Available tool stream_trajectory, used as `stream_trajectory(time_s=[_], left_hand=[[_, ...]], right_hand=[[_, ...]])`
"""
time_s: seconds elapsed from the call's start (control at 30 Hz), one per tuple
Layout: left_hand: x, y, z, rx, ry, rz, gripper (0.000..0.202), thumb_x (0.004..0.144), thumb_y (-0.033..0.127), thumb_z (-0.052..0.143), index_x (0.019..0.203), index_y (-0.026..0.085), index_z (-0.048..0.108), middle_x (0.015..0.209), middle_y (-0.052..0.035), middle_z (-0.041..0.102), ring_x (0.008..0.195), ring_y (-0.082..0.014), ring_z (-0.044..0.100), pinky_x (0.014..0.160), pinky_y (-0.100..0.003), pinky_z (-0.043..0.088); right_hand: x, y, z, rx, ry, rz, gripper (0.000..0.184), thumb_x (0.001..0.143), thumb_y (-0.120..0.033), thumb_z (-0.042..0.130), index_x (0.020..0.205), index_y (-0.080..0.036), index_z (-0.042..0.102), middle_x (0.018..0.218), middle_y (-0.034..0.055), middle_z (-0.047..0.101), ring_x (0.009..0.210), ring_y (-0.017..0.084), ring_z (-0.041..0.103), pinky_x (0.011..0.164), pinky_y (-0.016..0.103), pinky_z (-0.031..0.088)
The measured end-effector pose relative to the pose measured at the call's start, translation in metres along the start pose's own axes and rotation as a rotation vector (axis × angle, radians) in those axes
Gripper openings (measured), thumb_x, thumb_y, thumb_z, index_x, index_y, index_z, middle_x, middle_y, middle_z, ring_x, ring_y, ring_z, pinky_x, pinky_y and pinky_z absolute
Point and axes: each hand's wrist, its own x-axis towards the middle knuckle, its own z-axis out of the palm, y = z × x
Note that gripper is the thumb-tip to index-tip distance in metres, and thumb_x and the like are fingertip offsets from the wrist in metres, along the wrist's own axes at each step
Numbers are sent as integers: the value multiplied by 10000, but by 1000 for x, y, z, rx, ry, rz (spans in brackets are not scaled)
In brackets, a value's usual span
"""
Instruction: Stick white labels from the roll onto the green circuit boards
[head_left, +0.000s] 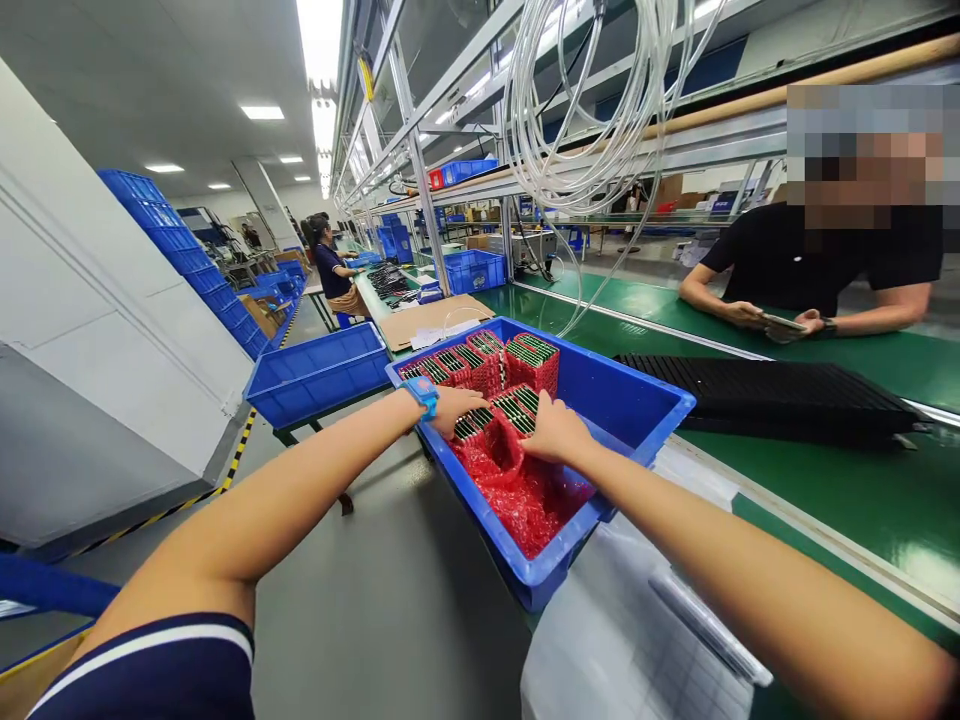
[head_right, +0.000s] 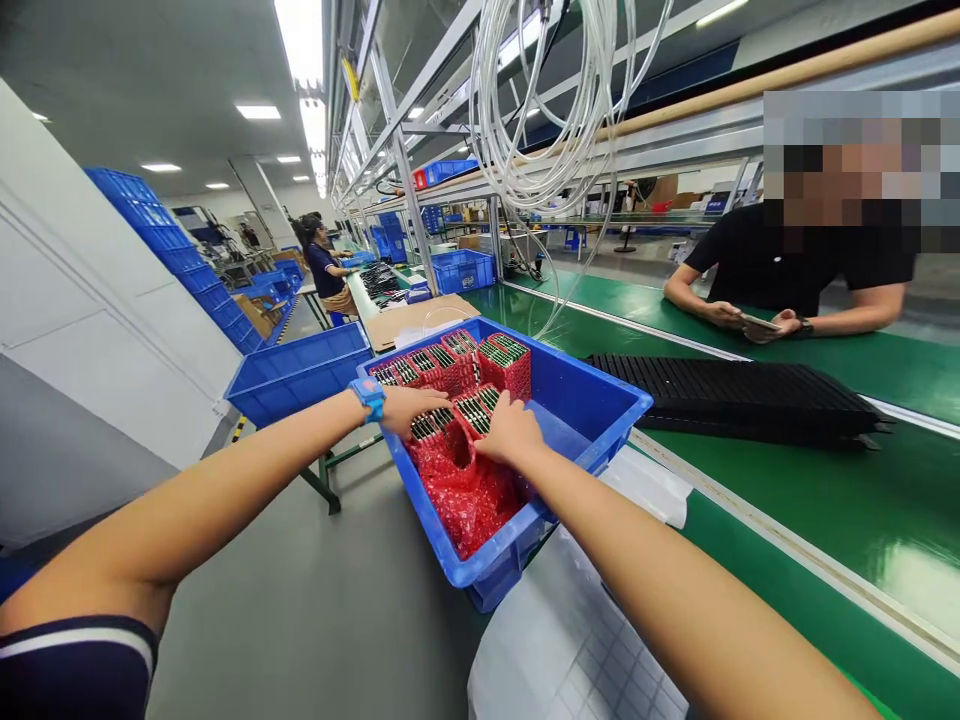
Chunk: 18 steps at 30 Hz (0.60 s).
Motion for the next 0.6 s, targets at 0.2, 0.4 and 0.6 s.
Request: stream_trajectory(time_s=[0.2, 0.4, 0.6], left_hand=[[32, -28, -42, -30, 91, -190, 544, 783, 457, 566, 1246, 185, 479, 1042, -32, 671, 959, -183, 614, 848, -290, 461], [133, -15, -53, 96, 348, -211, 432, 858, 313, 540, 1257, 181, 438, 1318, -108, 431, 1144, -266, 477, 928, -500, 416], [177, -18, -37, 153, 331, -52, 414, 844, 302, 564, 1225, 172, 464, 1277, -102, 468, 1098, -251, 509, 899, -474, 443]], right_hand=[[-9, 16, -12, 25, -156, -68, 1233, 548, -528, 742, 1431, -73, 12, 1343, 263, 362, 1141, 331, 498, 891, 397, 429], [-61, 43, -48, -25, 10, -204, 696, 798, -368, 561, 1395, -146, 282, 1352, 172, 394, 1181, 298, 461, 975, 403, 382], [-132, 132, -74, -88, 353, -352, 501, 826, -452, 470, 1295, -280, 436, 1301, 75, 490, 1105, 265, 532, 929, 412, 455]])
